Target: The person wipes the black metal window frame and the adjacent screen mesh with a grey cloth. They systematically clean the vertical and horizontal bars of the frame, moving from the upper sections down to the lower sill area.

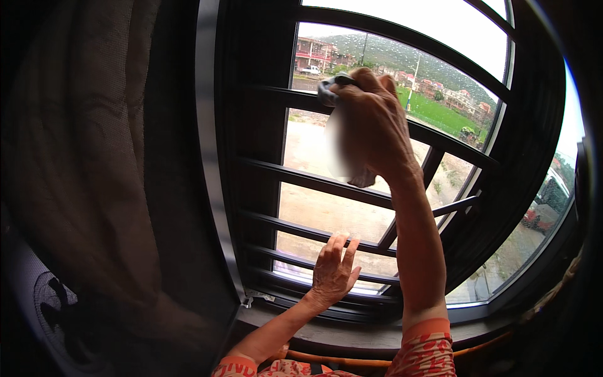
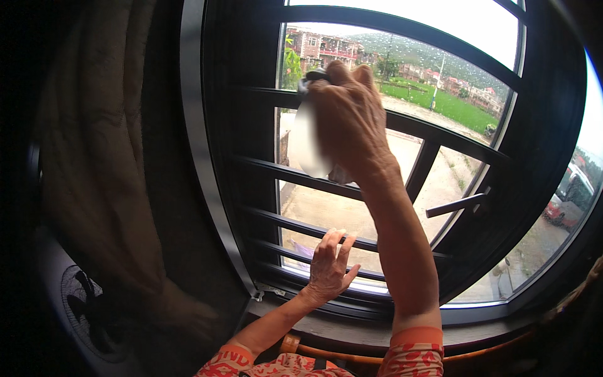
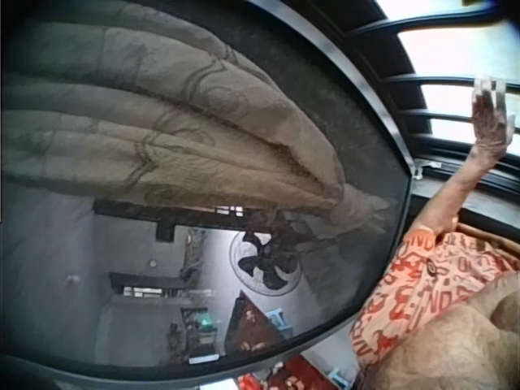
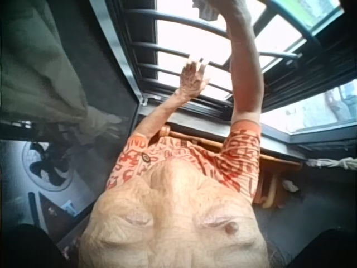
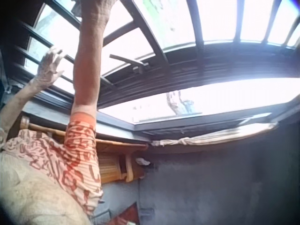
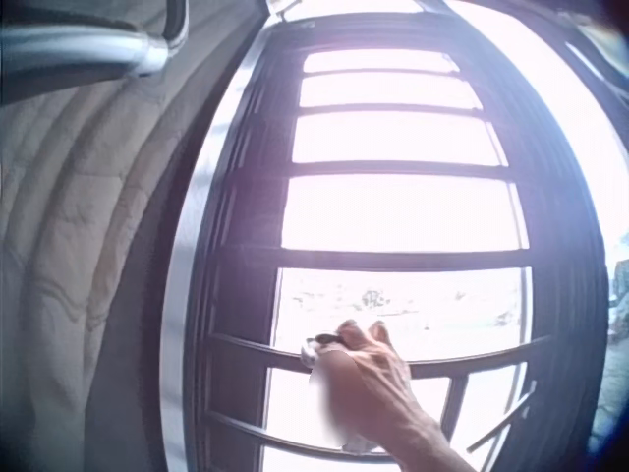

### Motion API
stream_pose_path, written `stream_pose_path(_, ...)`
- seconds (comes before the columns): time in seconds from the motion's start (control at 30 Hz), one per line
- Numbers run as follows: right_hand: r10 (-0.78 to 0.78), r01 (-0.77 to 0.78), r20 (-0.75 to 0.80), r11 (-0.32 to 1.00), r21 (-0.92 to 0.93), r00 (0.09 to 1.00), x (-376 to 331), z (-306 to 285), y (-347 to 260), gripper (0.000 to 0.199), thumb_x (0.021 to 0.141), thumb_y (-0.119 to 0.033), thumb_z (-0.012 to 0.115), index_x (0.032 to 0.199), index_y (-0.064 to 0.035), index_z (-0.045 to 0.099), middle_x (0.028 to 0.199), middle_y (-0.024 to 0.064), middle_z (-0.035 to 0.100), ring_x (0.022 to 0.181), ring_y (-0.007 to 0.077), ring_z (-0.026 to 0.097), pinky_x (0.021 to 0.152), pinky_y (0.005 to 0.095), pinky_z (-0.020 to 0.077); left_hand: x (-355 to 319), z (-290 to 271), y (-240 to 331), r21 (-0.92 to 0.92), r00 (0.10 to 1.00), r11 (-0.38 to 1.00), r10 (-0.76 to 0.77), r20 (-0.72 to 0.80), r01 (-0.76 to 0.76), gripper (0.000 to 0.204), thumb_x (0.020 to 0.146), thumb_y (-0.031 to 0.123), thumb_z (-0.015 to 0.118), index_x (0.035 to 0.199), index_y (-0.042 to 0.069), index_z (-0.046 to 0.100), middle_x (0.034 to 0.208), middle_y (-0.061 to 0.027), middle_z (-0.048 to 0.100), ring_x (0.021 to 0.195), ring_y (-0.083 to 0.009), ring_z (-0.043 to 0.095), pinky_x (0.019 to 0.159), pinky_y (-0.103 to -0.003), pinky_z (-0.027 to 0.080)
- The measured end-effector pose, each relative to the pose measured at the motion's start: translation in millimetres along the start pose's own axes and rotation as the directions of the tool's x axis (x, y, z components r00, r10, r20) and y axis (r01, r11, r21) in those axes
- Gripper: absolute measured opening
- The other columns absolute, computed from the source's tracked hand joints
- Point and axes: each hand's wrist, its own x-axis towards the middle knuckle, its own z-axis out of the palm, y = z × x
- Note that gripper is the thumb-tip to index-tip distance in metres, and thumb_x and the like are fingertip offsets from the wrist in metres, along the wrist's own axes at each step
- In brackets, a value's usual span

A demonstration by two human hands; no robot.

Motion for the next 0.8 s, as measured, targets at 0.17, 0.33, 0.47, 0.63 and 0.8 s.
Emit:
stream_pose_path(0.17,0.023,-0.023,-0.029,1.000,0.000,0.999,-1.9,14.2,-7.1,0.037,0.067,-0.002,0.068,0.104,-0.0079,0.070,0.096,0.0060,0.064,0.095,0.0243,0.052,0.088,0.0359,0.0442,1.9,-18.8,-28.4,0.065,0.978,0.990,-0.110,-0.179,0.123,0.079,0.067,0.019,0.081,0.133,0.003,0.041,0.131,-0.0217,0.035,0.127,-0.0422,0.033,0.106,-0.050,0.030)
stream_pose_path(0.33,0.008,-0.009,-0.009,0.997,-0.072,1.000,-22.2,-16.1,15.5,0.032,0.067,-0.005,0.069,0.098,-0.0023,0.069,0.092,0.0090,0.069,0.098,0.0230,0.058,0.090,0.0379,0.0405,8.6,-40.9,-51.3,0.113,0.945,0.972,-0.166,-0.282,0.205,0.069,0.073,0.021,0.078,0.130,0.003,0.044,0.130,-0.0225,0.037,0.126,-0.0424,0.035,0.105,-0.050,0.030)
stream_pose_path(0.47,-0.048,0.043,-0.080,0.997,-0.068,0.996,-12.8,2.3,4.0,0.027,0.067,0.000,0.068,0.094,-0.0032,0.068,0.094,0.0078,0.068,0.099,0.0224,0.056,0.088,0.0391,0.0425,10.9,-51.5,-61.4,0.127,0.960,0.972,-0.165,-0.226,0.197,0.050,0.079,0.022,0.074,0.120,0.003,0.053,0.127,-0.0206,0.039,0.125,-0.0396,0.036,0.104,-0.048,0.031)
stream_pose_path(0.63,-0.082,0.086,-0.119,0.996,0.023,0.989,3.2,13.8,-18.7,0.011,0.076,-0.004,0.069,0.086,-0.0092,0.068,0.098,0.0036,0.059,0.090,0.0238,0.050,0.076,0.0353,0.0493,9.9,-44.4,-61.4,0.152,0.969,0.972,-0.145,-0.200,0.177,0.048,0.078,0.025,0.075,0.117,0.004,0.055,0.123,-0.0184,0.043,0.124,-0.0378,0.038,0.103,-0.047,0.033)
stream_pose_path(0.8,-0.145,0.193,-0.187,0.942,0.275,0.972,27.8,45.3,-24.6,0.020,0.077,-0.004,0.066,0.096,-0.0105,0.068,0.099,0.0055,0.055,0.092,0.0271,0.050,0.079,0.0373,0.0497,6.4,-44.3,-69.1,0.219,0.969,0.960,-0.129,-0.212,0.175,0.050,0.074,0.031,0.079,0.112,0.005,0.058,0.120,-0.0133,0.045,0.121,-0.0344,0.040,0.101,-0.044,0.037)
